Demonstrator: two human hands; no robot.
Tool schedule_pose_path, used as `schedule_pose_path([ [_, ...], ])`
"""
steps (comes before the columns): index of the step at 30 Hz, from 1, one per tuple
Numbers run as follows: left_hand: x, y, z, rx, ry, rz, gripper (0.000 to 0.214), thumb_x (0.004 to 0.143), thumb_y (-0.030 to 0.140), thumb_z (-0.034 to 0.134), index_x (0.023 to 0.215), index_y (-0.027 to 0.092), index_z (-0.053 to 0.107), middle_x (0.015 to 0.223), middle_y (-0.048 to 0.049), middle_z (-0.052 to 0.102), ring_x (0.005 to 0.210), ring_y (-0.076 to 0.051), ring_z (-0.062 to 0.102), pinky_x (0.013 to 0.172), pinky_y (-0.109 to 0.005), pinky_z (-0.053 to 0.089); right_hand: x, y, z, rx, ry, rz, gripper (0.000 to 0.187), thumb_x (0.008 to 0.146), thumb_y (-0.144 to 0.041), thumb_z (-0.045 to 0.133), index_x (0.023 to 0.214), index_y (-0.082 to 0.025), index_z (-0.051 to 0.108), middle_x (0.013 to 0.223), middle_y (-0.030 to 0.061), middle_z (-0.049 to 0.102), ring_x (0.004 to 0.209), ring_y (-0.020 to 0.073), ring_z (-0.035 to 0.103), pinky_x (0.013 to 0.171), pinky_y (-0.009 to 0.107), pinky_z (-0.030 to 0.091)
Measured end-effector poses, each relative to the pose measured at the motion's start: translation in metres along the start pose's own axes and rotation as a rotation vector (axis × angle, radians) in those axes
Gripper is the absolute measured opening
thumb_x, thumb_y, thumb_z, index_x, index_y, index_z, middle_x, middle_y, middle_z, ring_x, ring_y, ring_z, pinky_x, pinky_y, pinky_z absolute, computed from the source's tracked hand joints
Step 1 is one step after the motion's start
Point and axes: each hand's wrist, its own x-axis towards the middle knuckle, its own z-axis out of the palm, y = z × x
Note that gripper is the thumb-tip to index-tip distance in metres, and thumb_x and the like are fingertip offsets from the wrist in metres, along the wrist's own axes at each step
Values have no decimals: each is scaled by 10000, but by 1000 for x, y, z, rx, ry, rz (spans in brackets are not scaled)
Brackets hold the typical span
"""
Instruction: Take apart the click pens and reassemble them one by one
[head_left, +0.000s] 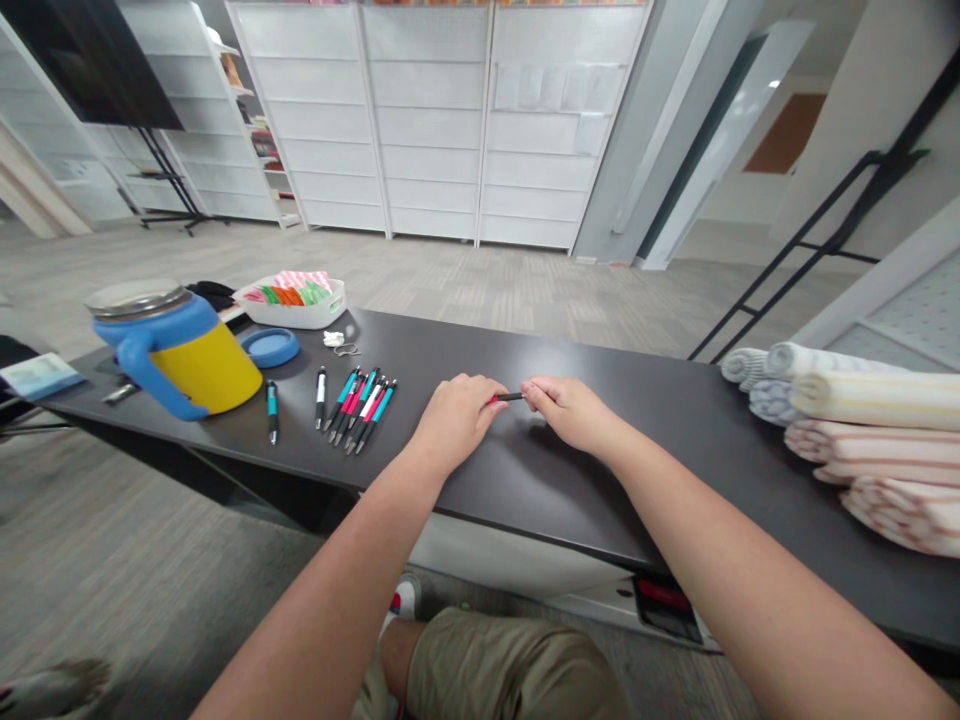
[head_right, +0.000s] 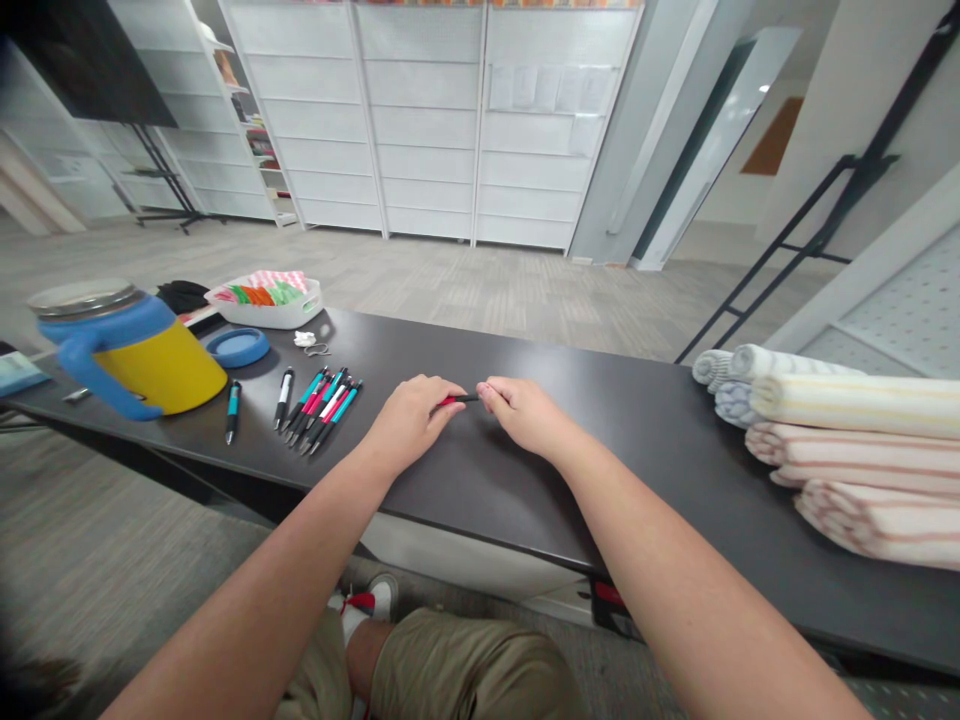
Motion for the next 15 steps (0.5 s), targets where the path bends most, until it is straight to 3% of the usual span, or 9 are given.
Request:
schedule_pose_path([
  [3,-1,3,0,18,35,-5,251,1008,392,602,1207,247,653,1148,-42,732,1041,-237,637,892,-388,467,1,1,-2,-7,28,7,455,1043,-512,361,729,-219,513,649,-11,556,619,151,488,648,285,351],
  [6,-4,10,-4,79,168,3,396,990,476,618,1294,223,607,1244,-95,706,1146,-263,619,968,-425,440,1,8,-9,-34,97,46,466,1038,-530,366,741,-217,543,640,-9,559,608,153,484,639,288,342],
  [8,-9,21,-9,148,245,101,441,1020,455,572,1389,215,556,1282,-119,698,1178,-263,616,1024,-453,408,1,16,-16,-65,173,93,467,1033,-536,373,745,-217,553,633,-7,555,610,157,491,632,291,334],
  [12,-31,69,-31,217,405,405,511,1014,356,601,1502,327,453,1200,-18,738,1053,-184,657,1035,-442,419,3,31,-28,-118,296,189,458,1016,-542,376,735,-221,545,613,-5,529,614,166,496,614,295,316],
  [15,-57,120,-45,194,561,563,338,979,397,637,1308,464,595,1222,75,724,1042,-167,646,1018,-435,477,5,37,-29,-123,296,241,446,1001,-532,376,719,-224,534,589,-4,513,593,169,482,600,299,311],
])
